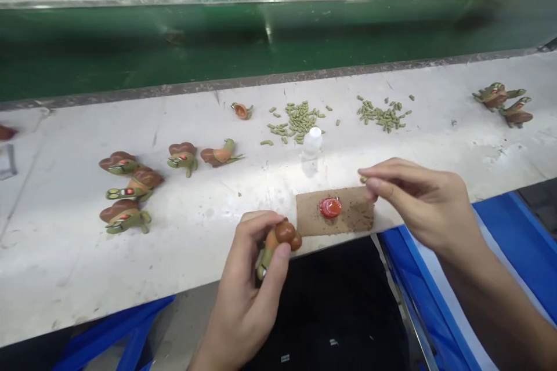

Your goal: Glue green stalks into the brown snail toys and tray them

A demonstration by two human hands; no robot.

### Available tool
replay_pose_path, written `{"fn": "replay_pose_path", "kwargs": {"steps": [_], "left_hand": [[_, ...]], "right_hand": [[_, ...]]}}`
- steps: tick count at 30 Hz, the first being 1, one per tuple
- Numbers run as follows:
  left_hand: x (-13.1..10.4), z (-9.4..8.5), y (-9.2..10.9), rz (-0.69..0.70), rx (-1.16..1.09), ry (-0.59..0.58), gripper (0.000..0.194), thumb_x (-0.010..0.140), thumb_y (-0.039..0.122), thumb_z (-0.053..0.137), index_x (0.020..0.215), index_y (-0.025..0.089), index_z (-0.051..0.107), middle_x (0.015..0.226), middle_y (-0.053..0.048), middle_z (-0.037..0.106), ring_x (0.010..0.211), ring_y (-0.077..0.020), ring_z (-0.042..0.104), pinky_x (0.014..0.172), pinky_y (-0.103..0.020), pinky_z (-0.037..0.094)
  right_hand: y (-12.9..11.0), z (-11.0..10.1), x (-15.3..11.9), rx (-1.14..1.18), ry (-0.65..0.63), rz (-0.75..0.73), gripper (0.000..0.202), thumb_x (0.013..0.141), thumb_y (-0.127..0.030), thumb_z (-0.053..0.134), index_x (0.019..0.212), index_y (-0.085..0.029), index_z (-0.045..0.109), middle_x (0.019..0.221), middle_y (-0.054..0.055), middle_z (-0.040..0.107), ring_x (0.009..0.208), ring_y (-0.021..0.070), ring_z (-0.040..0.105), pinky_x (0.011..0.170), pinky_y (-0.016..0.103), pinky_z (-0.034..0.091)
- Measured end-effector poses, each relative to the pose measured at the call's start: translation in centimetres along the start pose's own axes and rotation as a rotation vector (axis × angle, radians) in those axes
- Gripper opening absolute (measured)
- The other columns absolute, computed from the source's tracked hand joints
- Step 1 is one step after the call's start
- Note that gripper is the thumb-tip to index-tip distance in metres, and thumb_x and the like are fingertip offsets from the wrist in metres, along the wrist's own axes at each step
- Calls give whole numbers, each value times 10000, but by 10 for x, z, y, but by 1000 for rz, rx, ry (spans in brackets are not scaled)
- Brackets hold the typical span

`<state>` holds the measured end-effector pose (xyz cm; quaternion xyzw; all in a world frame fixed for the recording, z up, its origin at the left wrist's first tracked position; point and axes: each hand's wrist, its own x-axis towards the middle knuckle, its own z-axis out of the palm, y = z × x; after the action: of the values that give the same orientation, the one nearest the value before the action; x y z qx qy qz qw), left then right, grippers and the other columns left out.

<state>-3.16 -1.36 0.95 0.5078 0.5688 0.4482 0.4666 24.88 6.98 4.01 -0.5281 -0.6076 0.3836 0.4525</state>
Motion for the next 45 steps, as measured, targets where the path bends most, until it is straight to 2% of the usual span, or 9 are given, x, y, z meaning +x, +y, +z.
{"fn": "replay_pose_path", "kwargs": {"steps": [6, 10, 17, 21, 24, 27, 31, 34, 45], "left_hand": [[5, 45, 33, -254, -394, -262, 119, 1193, 362, 733, 1212, 278, 815, 865, 16, 793, 702, -135, 760, 627, -221, 659], [13, 62, 35, -186, -391, -279, 46, 1152, 227, 754, 1140, 261, 784, 837, 47, 792, 676, -90, 749, 633, -161, 659], [7, 62, 29, -113, -380, -350, 165, 1195, 190, 696, 1081, 261, 792, 806, 66, 749, 690, -52, 694, 697, -100, 648], [5, 66, 26, -130, -381, -310, 189, 1190, 189, 705, 1033, 257, 786, 776, 77, 720, 681, -45, 695, 692, -88, 634], [4, 68, 25, -135, -353, -251, 202, 1183, 170, 696, 1010, 252, 761, 771, 84, 733, 667, -41, 715, 682, -91, 626], [3, 64, 24, -103, -220, -232, 217, 1184, 194, 695, 989, 239, 779, 777, 72, 757, 665, -49, 741, 675, -109, 624], [2, 54, 18, -15, 22, -152, 195, 1157, 191, 715, 999, 223, 825, 808, 56, 777, 644, -57, 749, 659, -150, 615], [1, 50, 12, 39, 127, -112, 176, 1140, 192, 726, 1019, 218, 850, 837, 44, 798, 636, -70, 759, 664, -196, 618], [-2, 50, 6, 32, 176, -106, 222, 1137, 212, 715, 933, 233, 801, 960, 18, 886, 636, -95, 766, 662, -256, 624]], "right_hand": [[-24, 17, -42, 206, -75, 125, 250, 995, -129, 937, 1100, -348, 995, 1000, -3, 908, 800, 127, 844, 727, 175, 724], [-24, 16, -57, 282, -57, 225, 228, 945, -144, 1021, 1065, -336, 987, 993, -16, 920, 859, 139, 887, 799, 164, 732], [-20, 12, -67, 341, -108, 363, 142, 953, -216, 1047, 1013, -326, 981, 857, -27, 894, 731, 123, 860, 689, 131, 692], [-16, 19, -69, 370, -74, 367, 146, 955, -178, 1022, 1015, -304, 978, 863, -13, 897, 720, 138, 859, 678, 173, 709], [-13, 25, -71, 368, -63, 325, 120, 1009, -174, 960, 1024, -292, 967, 824, -23, 880, 710, 152, 859, 667, 212, 721], [-8, 27, -71, 132, -4, 215, 120, 1045, -167, 927, 1059, -285, 946, 865, -40, 883, 714, 132, 840, 696, 219, 710], [-2, 24, -64, -367, 48, -103, 178, 1086, -53, 828, 1137, -203, 909, 1063, 29, 921, 905, 165, 869, 880, 271, 717], [1, 22, -57, -520, -11, -284, 184, 1096, 5, 773, 1143, -133, 884, 1071, 86, 917, 974, 198, 877, 921, 289, 704], [6, 25, -54, -579, -82, -365, 177, 1095, 21, 780, 1166, -106, 880, 1105, 114, 927, 989, 216, 893, 928, 297, 719]]}}
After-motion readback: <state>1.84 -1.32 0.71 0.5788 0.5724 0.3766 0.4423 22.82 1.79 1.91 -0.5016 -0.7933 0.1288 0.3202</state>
